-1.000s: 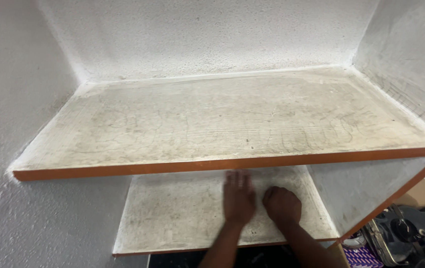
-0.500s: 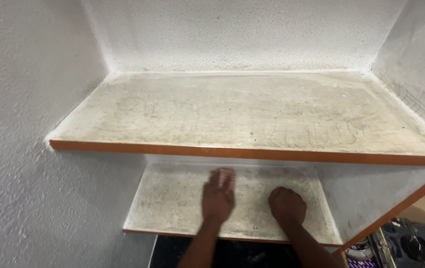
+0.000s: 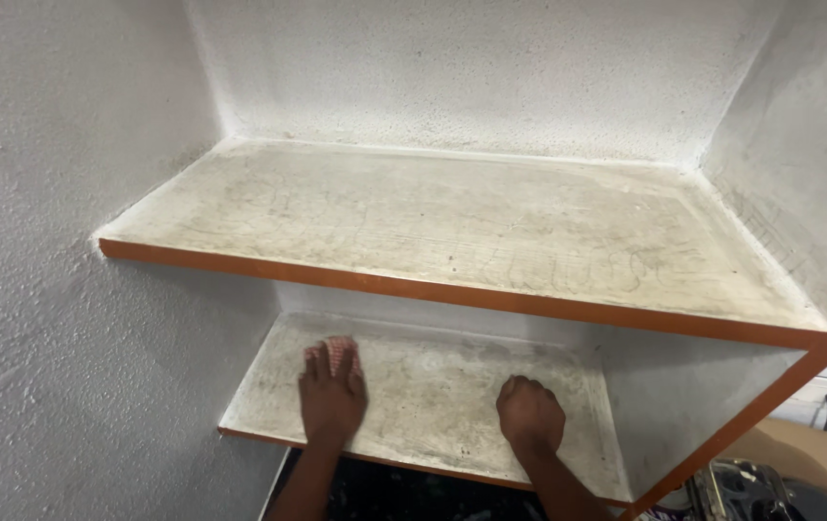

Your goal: The person wipes down different levels and corners of a shelving unit using a cloth.

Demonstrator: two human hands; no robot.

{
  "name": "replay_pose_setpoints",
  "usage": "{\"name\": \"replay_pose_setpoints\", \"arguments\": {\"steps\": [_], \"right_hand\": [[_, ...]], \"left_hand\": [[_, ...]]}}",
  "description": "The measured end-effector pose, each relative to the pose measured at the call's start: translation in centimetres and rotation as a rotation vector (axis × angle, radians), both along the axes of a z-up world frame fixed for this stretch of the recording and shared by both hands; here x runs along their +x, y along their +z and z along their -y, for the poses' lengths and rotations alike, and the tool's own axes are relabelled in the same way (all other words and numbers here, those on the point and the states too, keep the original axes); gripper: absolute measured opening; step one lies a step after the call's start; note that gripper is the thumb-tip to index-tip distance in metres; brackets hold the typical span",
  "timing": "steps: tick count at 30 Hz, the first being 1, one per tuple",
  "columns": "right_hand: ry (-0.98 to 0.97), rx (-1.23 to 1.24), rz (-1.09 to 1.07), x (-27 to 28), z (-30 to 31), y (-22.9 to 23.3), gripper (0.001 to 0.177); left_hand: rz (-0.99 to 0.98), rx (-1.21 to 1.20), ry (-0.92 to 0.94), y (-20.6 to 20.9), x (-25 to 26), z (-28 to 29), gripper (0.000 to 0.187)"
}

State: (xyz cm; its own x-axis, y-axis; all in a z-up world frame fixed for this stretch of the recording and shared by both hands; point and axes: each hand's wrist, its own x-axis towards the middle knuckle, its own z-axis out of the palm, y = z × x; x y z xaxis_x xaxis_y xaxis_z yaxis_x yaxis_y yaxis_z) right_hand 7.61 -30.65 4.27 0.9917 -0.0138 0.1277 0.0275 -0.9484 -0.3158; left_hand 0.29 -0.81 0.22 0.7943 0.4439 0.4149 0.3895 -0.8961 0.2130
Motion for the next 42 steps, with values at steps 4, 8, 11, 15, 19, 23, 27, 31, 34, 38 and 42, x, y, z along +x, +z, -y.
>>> {"name": "replay_pose_setpoints", "arguments": {"steps": [4,8,11,15,19,23,27,31,34,38,42], "right_hand": [[-0.016,-0.006,0.026,0.3,0.0,-0.3,0.041],[0.040,-0.044,0.133,0.4,-0.1,-1.1,0.038],[0.118,-0.083,0.275,0.1,0.0,-1.0,0.040],[0.141,-0.117,0.205,0.1,-0.3,-0.1,0.074],[0.140,-0.204,-0.194,-0.8,-1.9,1.5,0.082],[0.185,-0.224,-0.249,-4.1,-5.6,1.2,0.077],[0.185,-0.233,-0.199,-5.1,-6.1,2.1,0.073],[0.165,-0.238,-0.197,-4.8,-6.1,2.2,0.071],[0.183,-0.204,-0.164,-4.3,-6.2,1.7,0.070],[0.157,-0.220,-0.113,-4.4,-6.0,1.3,0.071],[0.126,-0.230,-0.091,-4.4,-6.2,1.2,0.070]], "left_hand": [[0.033,-0.011,-0.236,1.3,-0.2,4.0,0.057],[-0.142,-0.133,-0.293,3.6,-1.6,6.4,0.055],[-0.230,-0.144,-0.270,5.3,-1.7,6.8,0.056],[-0.257,-0.177,-0.253,5.7,-1.8,7.0,0.055],[-0.261,-0.173,-0.263,5.9,-1.6,6.9,0.057],[-0.223,-0.183,-0.280,5.3,-1.9,6.7,0.057],[-0.217,-0.189,-0.324,4.8,-1.3,6.1,0.056],[-0.214,-0.154,-0.351,4.1,0.1,3.9,0.057],[-0.197,-0.172,-0.307,3.5,0.9,0.8,0.056],[-0.166,-0.144,-0.261,2.6,1.6,-3.1,0.059],[-0.179,-0.132,-0.207,2.1,1.9,-7.1,0.060]]}}
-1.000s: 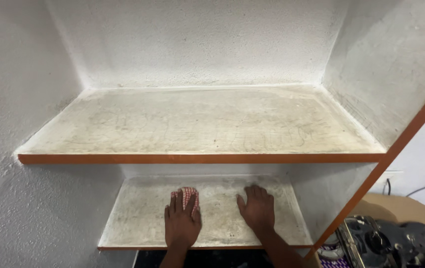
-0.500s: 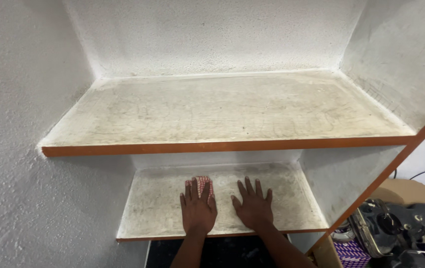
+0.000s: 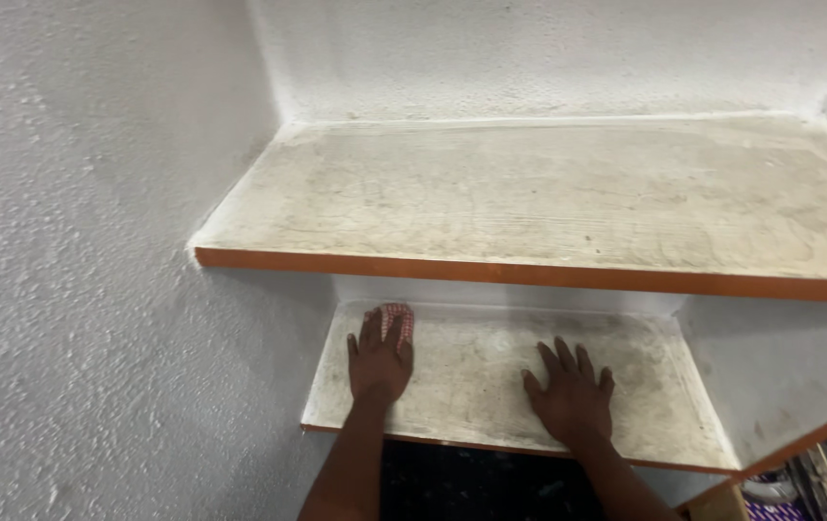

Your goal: The person wipes down different levels and corners of a shelving unit using a cloth.

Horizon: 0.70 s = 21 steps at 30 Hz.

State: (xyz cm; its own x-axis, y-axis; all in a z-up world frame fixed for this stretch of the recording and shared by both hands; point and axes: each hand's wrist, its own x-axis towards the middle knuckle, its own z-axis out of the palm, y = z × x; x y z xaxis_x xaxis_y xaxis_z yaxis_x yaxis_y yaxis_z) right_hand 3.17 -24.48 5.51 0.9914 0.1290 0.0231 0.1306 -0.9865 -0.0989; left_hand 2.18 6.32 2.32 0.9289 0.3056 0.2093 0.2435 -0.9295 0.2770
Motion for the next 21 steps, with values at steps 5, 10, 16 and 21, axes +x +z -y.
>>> {"name": "replay_pose_setpoints", "arguments": {"steps": [5,10,16,21], "right_hand": [[0.002,0.018,0.005,0.1,-0.2,-0.1,0.069],[0.012,0.048,0.036,0.1,0.0,-0.3,0.070],[0.023,0.057,0.081,0.3,0.3,-1.2,0.068],[0.022,0.034,0.104,0.7,0.4,-1.9,0.068]], "left_hand": [[0.008,0.053,0.058,-1.1,-0.7,-4.6,0.060],[0.156,0.057,0.047,-2.0,-2.9,-5.3,0.056],[0.235,0.034,0.059,-0.8,-8.3,-3.2,0.054],[0.277,-0.036,0.151,0.1,-12.9,-1.0,0.049]]}}
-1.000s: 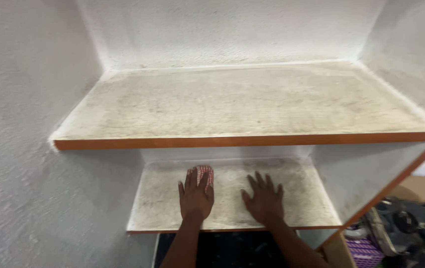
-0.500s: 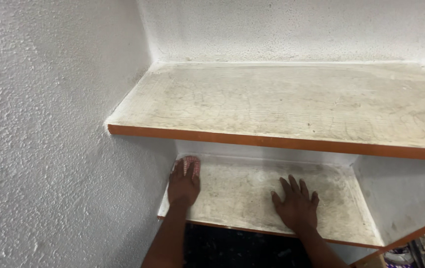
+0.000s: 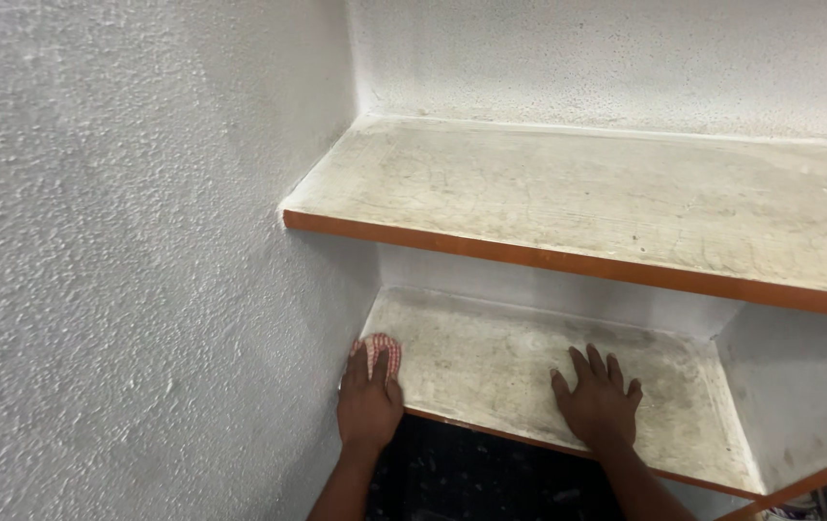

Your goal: The person wipes down different levels and corners of a shelving unit using a cloth.

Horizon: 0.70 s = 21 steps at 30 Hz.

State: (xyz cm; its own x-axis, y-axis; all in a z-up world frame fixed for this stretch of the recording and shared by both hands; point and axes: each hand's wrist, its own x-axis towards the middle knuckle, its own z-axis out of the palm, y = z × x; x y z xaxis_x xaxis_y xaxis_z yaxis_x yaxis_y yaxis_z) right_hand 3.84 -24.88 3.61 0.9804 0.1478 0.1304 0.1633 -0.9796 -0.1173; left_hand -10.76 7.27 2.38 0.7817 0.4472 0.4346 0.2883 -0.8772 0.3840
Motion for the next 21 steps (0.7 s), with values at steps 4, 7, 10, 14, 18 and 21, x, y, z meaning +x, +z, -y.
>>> {"name": "replay_pose_setpoints", "arguments": {"steps": [4,7,10,14,18,21], "right_hand": [[-0.006,0.007,-0.036,-0.2,-0.1,0.1,0.068],[-0.005,-0.022,-0.055,-0.1,-0.1,0.5,0.069],[-0.009,-0.036,-0.061,-0.1,-0.1,0.5,0.069],[-0.002,-0.018,-0.049,-0.3,-0.1,0.6,0.069],[-0.008,-0.019,-0.049,-0.3,-0.2,0.8,0.068],[0.001,-0.036,-0.027,-0.2,-0.3,0.8,0.070]], "left_hand": [[0.061,0.018,0.055,1.0,-2.2,1.7,0.050],[-0.094,0.035,0.165,2.0,-2.3,2.8,0.052],[-0.186,0.058,0.240,2.0,-1.3,3.5,0.051],[-0.121,0.022,0.163,0.4,1.7,1.8,0.055],[0.057,0.005,-0.044,-1.1,5.8,-1.9,0.061],[0.006,-0.035,-0.090,-1.7,8.9,-3.7,0.059]]}}
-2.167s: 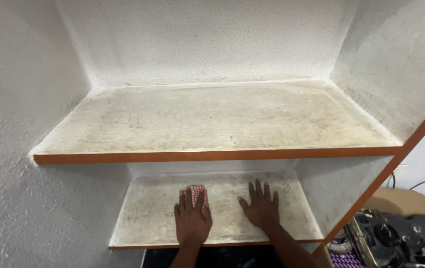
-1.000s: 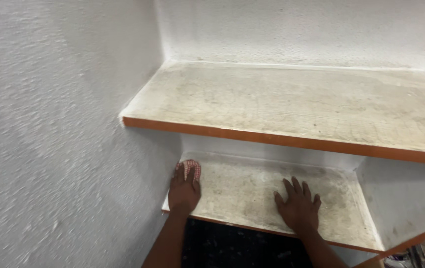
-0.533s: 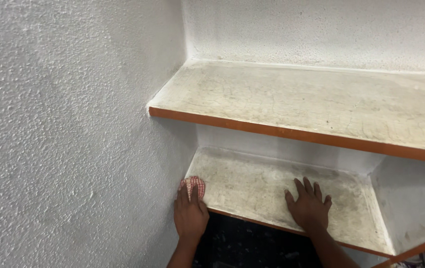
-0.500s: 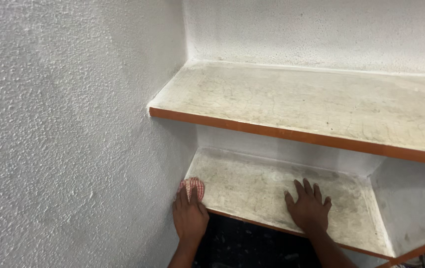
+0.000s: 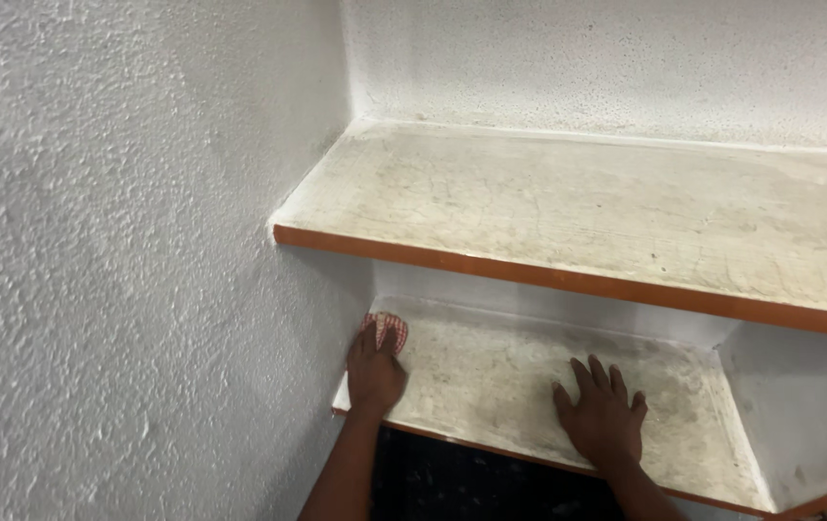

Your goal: The person wipes down different levels and corners of a shelving unit using a cloth.

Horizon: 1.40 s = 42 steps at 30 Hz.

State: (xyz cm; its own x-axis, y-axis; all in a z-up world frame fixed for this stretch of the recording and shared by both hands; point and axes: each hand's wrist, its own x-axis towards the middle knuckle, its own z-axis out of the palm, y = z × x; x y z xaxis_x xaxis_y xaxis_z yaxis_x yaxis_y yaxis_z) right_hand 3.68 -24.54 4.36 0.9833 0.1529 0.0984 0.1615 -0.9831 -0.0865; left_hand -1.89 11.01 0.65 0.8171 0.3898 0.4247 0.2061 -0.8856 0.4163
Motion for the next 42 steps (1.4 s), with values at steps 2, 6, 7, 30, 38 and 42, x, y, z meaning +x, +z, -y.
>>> {"name": "replay_pose_setpoints", "arguments": {"steps": [2,6,7,30,38,42], "right_hand": [[-0.014,0.016,-0.005,-0.2,0.1,0.2,0.069],[-0.037,0.004,-0.005,-0.3,-0.2,0.6,0.068],[-0.044,0.005,-0.003,-0.2,-0.3,0.7,0.068],[-0.042,0.022,-0.028,-0.5,-0.4,1.0,0.068],[-0.039,0.035,-0.037,-0.4,-0.2,0.9,0.068],[-0.032,0.014,-0.024,-0.5,-0.3,0.9,0.068]], "left_hand": [[-0.019,-0.010,-0.015,-0.1,2.0,-0.4,0.059],[0.016,0.006,-0.028,0.0,4.5,-0.7,0.059],[0.018,0.007,-0.035,0.0,5.0,-0.7,0.059],[0.026,-0.087,-0.364,2.1,3.5,14.2,0.064],[0.244,0.051,-0.172,0.2,1.4,5.1,0.040],[0.146,0.151,-0.033,0.8,0.3,1.8,0.046]]}}
